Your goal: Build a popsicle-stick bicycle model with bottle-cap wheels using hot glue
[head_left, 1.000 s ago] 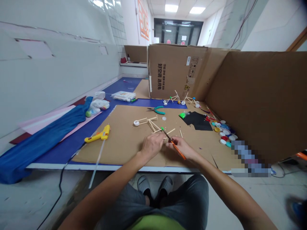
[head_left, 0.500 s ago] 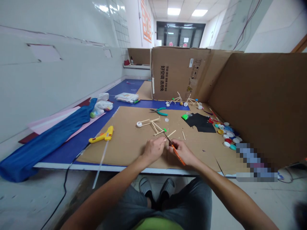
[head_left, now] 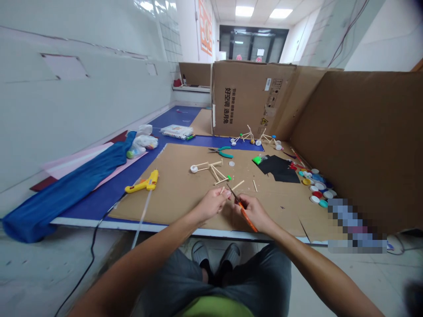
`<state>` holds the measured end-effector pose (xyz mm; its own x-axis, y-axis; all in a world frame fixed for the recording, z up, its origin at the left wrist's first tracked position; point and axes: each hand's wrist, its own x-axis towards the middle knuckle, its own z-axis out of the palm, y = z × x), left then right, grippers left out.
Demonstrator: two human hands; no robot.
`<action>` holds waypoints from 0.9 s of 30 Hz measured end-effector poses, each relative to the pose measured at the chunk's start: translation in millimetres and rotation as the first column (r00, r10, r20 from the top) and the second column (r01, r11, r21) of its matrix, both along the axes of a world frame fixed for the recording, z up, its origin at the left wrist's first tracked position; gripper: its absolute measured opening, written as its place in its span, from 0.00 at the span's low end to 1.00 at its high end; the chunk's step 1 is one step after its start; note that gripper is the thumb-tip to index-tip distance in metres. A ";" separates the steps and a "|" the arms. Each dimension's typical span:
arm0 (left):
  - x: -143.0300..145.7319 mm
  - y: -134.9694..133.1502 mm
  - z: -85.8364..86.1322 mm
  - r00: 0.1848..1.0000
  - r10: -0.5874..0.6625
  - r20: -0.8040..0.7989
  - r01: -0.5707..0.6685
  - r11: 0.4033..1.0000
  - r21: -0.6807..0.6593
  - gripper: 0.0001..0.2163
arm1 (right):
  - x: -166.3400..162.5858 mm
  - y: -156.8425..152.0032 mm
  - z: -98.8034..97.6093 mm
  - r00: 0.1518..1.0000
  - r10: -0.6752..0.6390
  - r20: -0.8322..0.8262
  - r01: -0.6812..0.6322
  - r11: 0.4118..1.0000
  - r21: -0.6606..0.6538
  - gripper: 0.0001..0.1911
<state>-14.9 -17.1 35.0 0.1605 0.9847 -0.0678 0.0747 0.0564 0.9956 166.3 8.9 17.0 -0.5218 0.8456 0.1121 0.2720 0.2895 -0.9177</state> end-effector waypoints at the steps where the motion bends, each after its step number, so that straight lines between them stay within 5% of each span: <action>1: 0.6 0.3 -1.1 0.998 0.017 -0.052 -0.014 0.999 0.044 0.18 | -0.2 0.3 0.2 1.000 -0.008 -0.004 0.008 1.000 -0.003 0.10; 4: 0.6 1.0 -2.1 0.909 0.160 -0.385 -0.039 0.952 0.303 0.15 | -0.8 2.1 2.1 1.000 -0.021 -0.010 0.021 1.000 -0.024 0.11; 7: 0.3 0.2 -3.0 0.673 0.342 -0.656 0.020 0.878 0.478 0.11 | -1.5 4.5 1.7 1.000 -0.024 -0.015 0.024 0.999 -0.035 0.11; 10: 1.7 -0.4 -6.5 0.515 0.448 -0.730 0.098 0.816 0.570 0.10 | -2.8 5.8 -0.2 0.999 -0.044 -0.031 0.043 0.998 -0.038 0.11; 14: 2.2 1.2 -13.2 0.444 0.486 -0.753 0.178 0.775 0.606 0.10 | -3.5 4.9 2.5 0.998 -0.010 -0.056 0.004 0.995 -0.101 0.14; 19: -1.7 0.6 -15.9 0.486 0.418 -0.768 0.212 0.796 0.567 0.11 | -1.0 1.6 6.1 0.999 0.014 -0.031 -0.017 0.994 -0.104 0.15; 27: -3.0 -6.6 -5.3 0.839 0.224 -0.496 0.027 0.893 0.448 0.15 | 0.6 -6.1 3.9 0.999 0.004 0.039 -0.002 0.999 -0.048 0.10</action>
